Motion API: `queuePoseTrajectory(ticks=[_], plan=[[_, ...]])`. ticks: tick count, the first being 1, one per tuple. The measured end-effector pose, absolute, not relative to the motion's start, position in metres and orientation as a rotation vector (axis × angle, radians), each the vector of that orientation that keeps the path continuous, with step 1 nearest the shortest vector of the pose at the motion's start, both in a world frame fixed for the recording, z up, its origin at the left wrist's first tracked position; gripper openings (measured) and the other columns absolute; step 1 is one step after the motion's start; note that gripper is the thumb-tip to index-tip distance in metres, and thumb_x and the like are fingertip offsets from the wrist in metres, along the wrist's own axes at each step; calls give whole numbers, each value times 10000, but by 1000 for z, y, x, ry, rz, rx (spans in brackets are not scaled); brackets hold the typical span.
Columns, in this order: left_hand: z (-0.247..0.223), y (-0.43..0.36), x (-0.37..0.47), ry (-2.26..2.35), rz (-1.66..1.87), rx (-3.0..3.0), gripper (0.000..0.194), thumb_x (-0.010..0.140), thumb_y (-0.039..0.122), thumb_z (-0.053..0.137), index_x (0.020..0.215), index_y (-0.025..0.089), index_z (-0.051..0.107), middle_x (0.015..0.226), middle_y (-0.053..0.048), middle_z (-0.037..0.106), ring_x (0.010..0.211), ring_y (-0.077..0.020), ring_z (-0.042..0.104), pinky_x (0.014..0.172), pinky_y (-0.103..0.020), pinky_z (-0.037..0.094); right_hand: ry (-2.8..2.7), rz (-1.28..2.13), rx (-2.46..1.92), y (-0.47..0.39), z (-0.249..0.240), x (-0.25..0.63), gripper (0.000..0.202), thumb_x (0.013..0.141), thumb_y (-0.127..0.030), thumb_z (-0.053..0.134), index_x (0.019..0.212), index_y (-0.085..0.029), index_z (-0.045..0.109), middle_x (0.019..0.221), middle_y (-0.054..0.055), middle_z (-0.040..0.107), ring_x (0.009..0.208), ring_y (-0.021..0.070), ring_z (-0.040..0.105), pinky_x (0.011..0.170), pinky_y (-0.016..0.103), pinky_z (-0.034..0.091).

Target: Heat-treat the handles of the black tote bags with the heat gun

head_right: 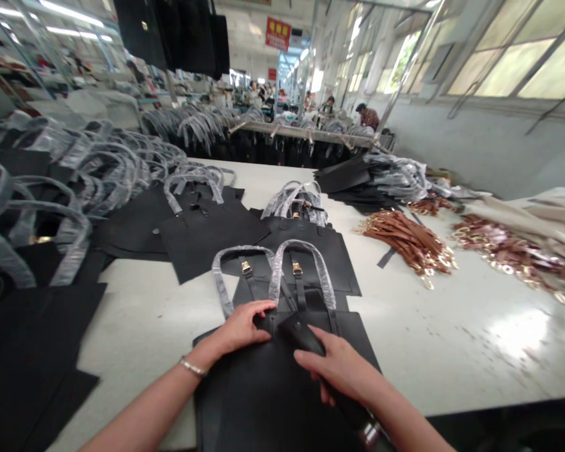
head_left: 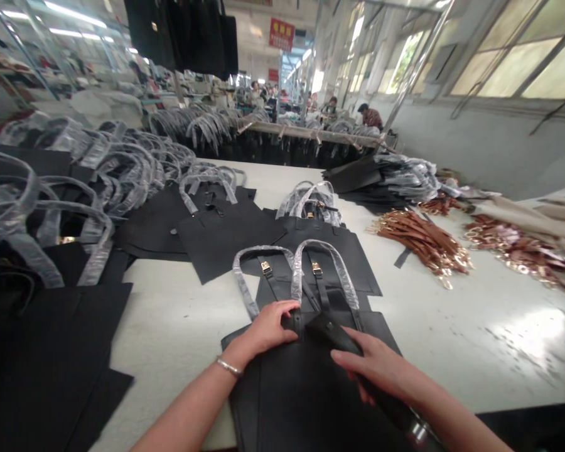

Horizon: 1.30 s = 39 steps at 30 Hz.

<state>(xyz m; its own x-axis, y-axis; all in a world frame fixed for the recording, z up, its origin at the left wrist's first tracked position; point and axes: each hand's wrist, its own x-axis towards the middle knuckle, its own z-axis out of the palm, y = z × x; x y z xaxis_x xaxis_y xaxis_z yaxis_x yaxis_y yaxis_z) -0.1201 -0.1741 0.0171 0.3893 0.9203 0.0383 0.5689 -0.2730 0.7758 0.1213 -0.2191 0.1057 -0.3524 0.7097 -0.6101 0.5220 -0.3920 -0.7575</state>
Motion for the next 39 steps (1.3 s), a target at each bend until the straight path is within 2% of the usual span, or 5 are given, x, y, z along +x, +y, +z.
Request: queuePoseTrajectory(ticks=[3,14,20,25,39], plan=[[15,-174,-123,1238,654,1886,707,572,142,749,1251,205,559,1251,-62,597,824,-177,635,772,-317,529,-1690,1923,-1659,-207,99,105,374,847,-375,561,1189,-234,504,601,-65,553,363,100,573,324,159,441],[8,-173,-127,1093,803,1950,731,571,117,750,1256,201,510,1283,-80,558,1170,-250,524,1003,-384,414,-1727,2024,-1756,-188,106,88,305,852,-440,565,1051,-213,520,552,-68,549,341,94,542,317,157,420],[11,-203,-120,1339,873,1710,586,651,70,710,1179,187,487,1368,-126,420,851,-150,618,745,-313,556,-1776,1454,-1844,-178,106,90,328,862,-471,547,1074,-221,532,590,-53,558,395,120,577,353,189,448],[2,-260,-101,1373,855,1997,290,796,62,583,1059,186,578,1265,-80,541,1186,-214,501,1011,-370,458,-1806,1616,-1833,-184,114,89,390,837,-523,564,1104,-240,537,571,-66,550,382,130,574,339,199,434],[-1,-278,-97,1246,683,2259,244,899,121,451,1082,192,597,1099,-43,639,1114,-189,504,938,-279,458,-2010,1860,-1620,-159,100,12,278,832,-453,586,970,-214,547,557,-62,558,363,116,546,332,193,416]])
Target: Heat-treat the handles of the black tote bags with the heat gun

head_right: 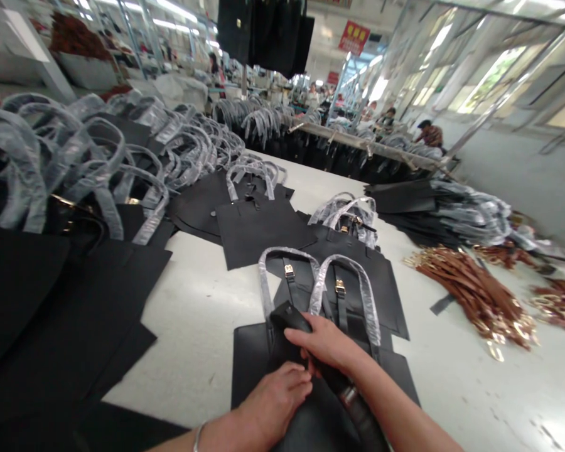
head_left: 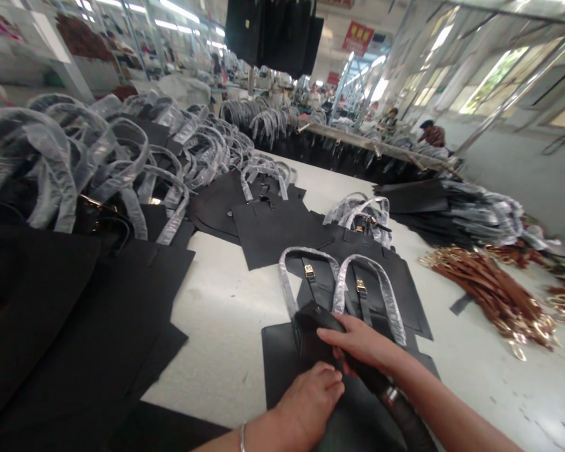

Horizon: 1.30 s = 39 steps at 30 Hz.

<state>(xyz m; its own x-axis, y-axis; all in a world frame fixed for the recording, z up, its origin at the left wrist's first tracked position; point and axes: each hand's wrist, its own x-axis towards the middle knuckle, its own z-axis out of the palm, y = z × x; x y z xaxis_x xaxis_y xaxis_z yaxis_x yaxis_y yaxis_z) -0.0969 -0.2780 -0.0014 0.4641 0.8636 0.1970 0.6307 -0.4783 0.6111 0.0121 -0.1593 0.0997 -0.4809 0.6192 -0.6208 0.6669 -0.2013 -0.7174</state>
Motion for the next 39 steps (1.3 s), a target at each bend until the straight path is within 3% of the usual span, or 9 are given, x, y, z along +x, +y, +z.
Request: queuePoseTrajectory(ticks=[5,9,15,22,25,28,32,39], plan=[[7,-280,-98,1244,684,2217,215,857,80,466,1003,166,599,1037,-54,634,1032,-195,525,862,-266,470,2172,-1690,1888,-145,114,28,318,828,-506,584,934,-210,540,576,-64,541,384,118,558,349,202,448],[18,-259,-98,1296,600,2147,126,874,163,497,884,169,623,916,-57,639,897,-203,562,839,-312,464,2090,-1689,2101,-146,127,76,335,816,-540,588,893,-226,501,585,-68,548,388,122,567,354,205,448],[35,-177,-78,1404,735,1987,231,824,91,512,1030,140,604,1049,-104,602,1012,-228,546,932,-327,429,1846,-1764,2304,-168,120,132,364,794,-572,587,817,-225,482,550,-72,520,380,117,543,343,204,424],[31,-99,-35,1463,947,1511,340,723,9,574,1038,135,581,1112,-140,595,1085,-245,538,989,-335,371,1791,-1853,2265,-159,102,140,380,814,-542,584,997,-213,526,554,-68,525,366,108,532,333,189,408],[25,-73,-22,1538,933,1324,266,736,46,595,993,109,579,980,-162,637,975,-268,598,890,-362,429,1822,-1877,2263,-152,99,141,394,814,-545,583,1021,-213,535,549,-71,514,365,112,538,336,194,417],[21,-54,-15,1504,879,1133,46,786,144,594,824,121,604,751,-114,654,739,-233,642,703,-321,485,1857,-1877,2277,-148,98,141,392,814,-546,578,1014,-210,541,559,-66,524,359,109,538,329,189,413],[24,-46,-14,1345,848,931,250,839,285,572,633,143,587,526,-36,579,483,-142,557,507,-238,441,1897,-1915,2266,-146,101,141,426,808,-537,581,1077,-212,528,563,-72,528,357,112,545,326,188,422],[36,-58,-14,1224,976,745,162,718,228,709,668,131,590,499,17,523,427,-72,445,425,-183,300,2018,-1870,2307,-145,110,136,416,798,-532,570,1058,-209,538,544,-84,515,335,120,546,311,195,426]])
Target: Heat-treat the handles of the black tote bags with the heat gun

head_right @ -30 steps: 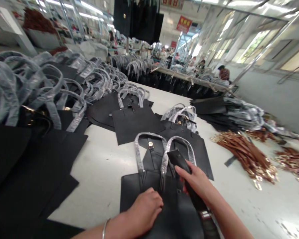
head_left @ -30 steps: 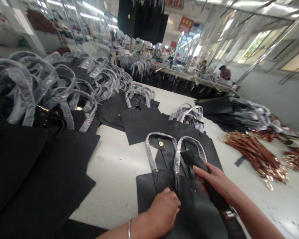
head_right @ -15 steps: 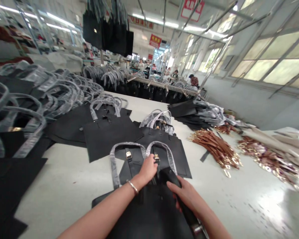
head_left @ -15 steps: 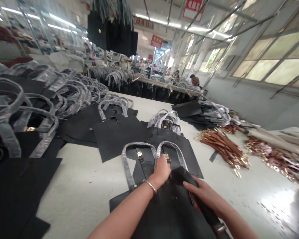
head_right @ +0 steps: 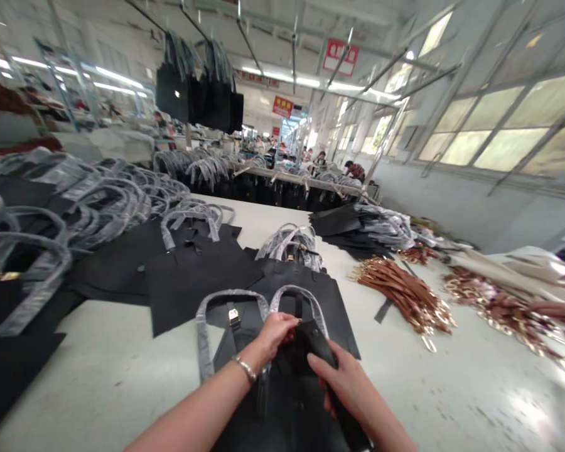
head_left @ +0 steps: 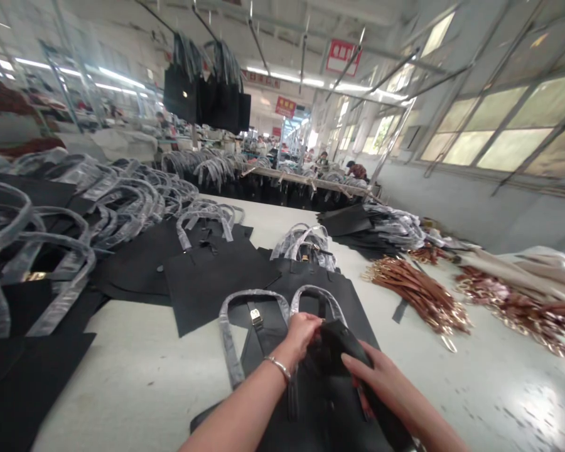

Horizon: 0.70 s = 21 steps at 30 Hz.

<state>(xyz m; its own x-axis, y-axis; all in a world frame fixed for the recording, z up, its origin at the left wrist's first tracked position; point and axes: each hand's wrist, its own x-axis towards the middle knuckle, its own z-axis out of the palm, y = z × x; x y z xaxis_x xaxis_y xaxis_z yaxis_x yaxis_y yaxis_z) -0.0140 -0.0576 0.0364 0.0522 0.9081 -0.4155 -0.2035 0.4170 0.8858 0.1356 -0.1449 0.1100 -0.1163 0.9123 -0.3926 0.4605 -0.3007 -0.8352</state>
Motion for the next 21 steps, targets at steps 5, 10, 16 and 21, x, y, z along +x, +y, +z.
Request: queuePoseTrajectory(ticks=[5,10,16,21], plan=[[41,-75,-18,1207,1034,616,145,729,199,695,744,133,567,536,34,514,421,-58,416,402,-177,239,-1609,1350,-1728,-152,107,133,518,807,-517,562,1217,-210,483,537,-83,534,352,151,588,312,208,445],[56,-93,-25,1141,1084,523,143,796,213,647,832,145,526,600,33,534,395,-37,397,375,-169,181,-1566,1210,-1750,-162,113,131,646,777,-543,571,1311,-210,426,506,-86,544,352,163,596,330,221,462],[87,-130,-30,737,1017,435,210,883,352,537,940,150,531,819,-56,649,587,-135,647,439,-180,391,-1474,1169,-1726,-186,121,142,776,730,-587,596,1355,-201,346,486,-85,546,327,174,573,303,237,448],[75,-170,-29,696,943,584,405,829,526,578,815,122,567,640,-48,603,620,-174,638,616,-309,533,-1434,1121,-1769,-224,122,150,731,738,-580,581,1321,-188,379,518,-72,553,336,173,579,319,244,461]])
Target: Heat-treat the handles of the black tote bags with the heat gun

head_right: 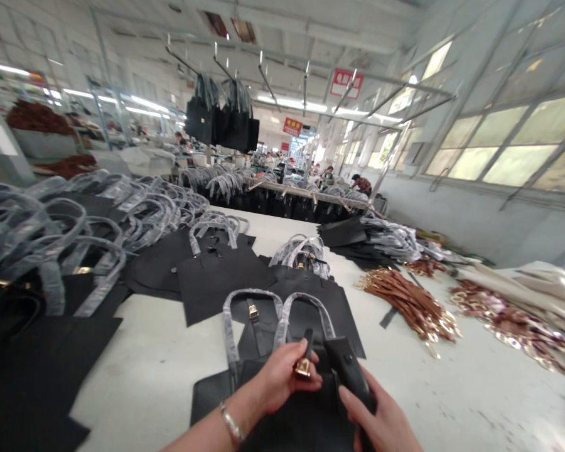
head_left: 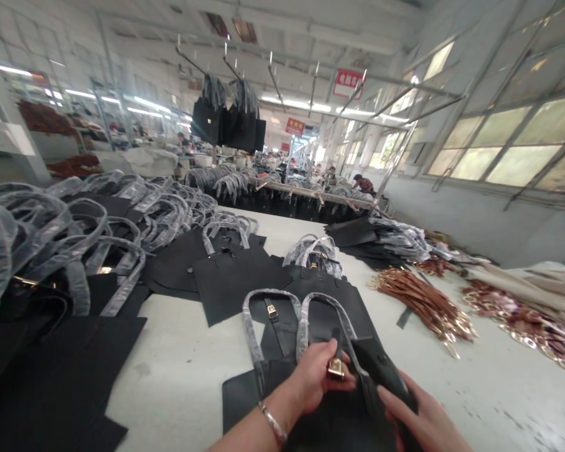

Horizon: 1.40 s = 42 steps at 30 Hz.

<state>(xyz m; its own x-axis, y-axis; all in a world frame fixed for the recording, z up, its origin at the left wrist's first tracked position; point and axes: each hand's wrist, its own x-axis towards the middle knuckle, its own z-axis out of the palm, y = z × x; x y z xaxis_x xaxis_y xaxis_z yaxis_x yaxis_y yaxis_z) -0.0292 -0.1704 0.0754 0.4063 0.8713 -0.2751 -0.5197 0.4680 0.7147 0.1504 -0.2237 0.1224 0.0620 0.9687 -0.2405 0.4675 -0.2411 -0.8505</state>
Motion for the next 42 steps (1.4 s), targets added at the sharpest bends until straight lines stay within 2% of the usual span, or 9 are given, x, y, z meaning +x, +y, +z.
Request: queuePoseTrajectory(ticks=[4,7,10,12,16,22,30,36,42], plan=[[46,-205,-28,881,1038,792,453,663,523,748,832,142,572,804,-58,609,708,-174,625,588,-274,524,-1461,1185,-1797,-254,125,156,721,751,-558,594,1327,-173,398,510,-73,538,373,174,589,355,244,466],[28,-228,-31,921,1177,865,534,713,650,640,788,122,614,946,-112,607,805,-188,615,613,-260,511,-1468,1226,-1794,-274,121,158,744,775,-542,589,1371,-163,355,499,-82,523,382,173,589,373,246,470],[16,-244,-35,883,1274,690,686,789,746,443,959,104,613,773,-97,625,830,-221,629,646,-282,495,-1466,1256,-1804,-290,112,158,768,789,-526,591,1407,-163,314,522,-72,553,375,166,585,375,247,473],[10,-250,-37,902,1302,569,692,775,742,467,1005,100,582,703,-75,616,831,-234,639,635,-277,481,-1473,1288,-1797,-297,107,157,779,793,-515,596,1424,-168,299,519,-66,568,377,165,588,379,247,482],[5,-256,-40,961,1233,618,463,687,512,691,935,163,517,799,-48,626,763,-206,649,582,-255,460,-1495,1338,-1771,-305,104,150,814,782,-493,613,1446,-168,274,521,-64,577,361,158,584,356,231,473],[5,-263,-40,871,1202,721,400,632,186,701,944,187,450,971,-71,660,844,-168,638,684,-240,452,-1536,1459,-1718,-315,102,142,741,796,-426,614,1435,-186,324,571,-48,610,361,133,585,344,200,461],[3,-264,-47,754,1135,786,334,658,143,642,949,168,479,807,-13,658,645,-108,585,547,-193,368,-1552,1606,-1683,-307,99,126,667,801,-420,610,1398,-221,389,598,-64,578,364,119,580,328,181,442],[3,-261,-48,693,1170,710,344,633,90,619,940,162,481,862,-54,674,777,-140,622,714,-241,430,-1490,1475,-1703,-297,106,127,678,808,-450,597,1394,-195,371,583,-71,551,357,113,558,332,187,441],[2,-261,-44,762,1110,803,335,657,99,591,958,176,465,782,-9,641,655,-115,578,577,-203,376,-1537,1581,-1687,-297,99,127,642,805,-443,607,1372,-216,409,594,-64,573,355,116,564,332,189,441]])
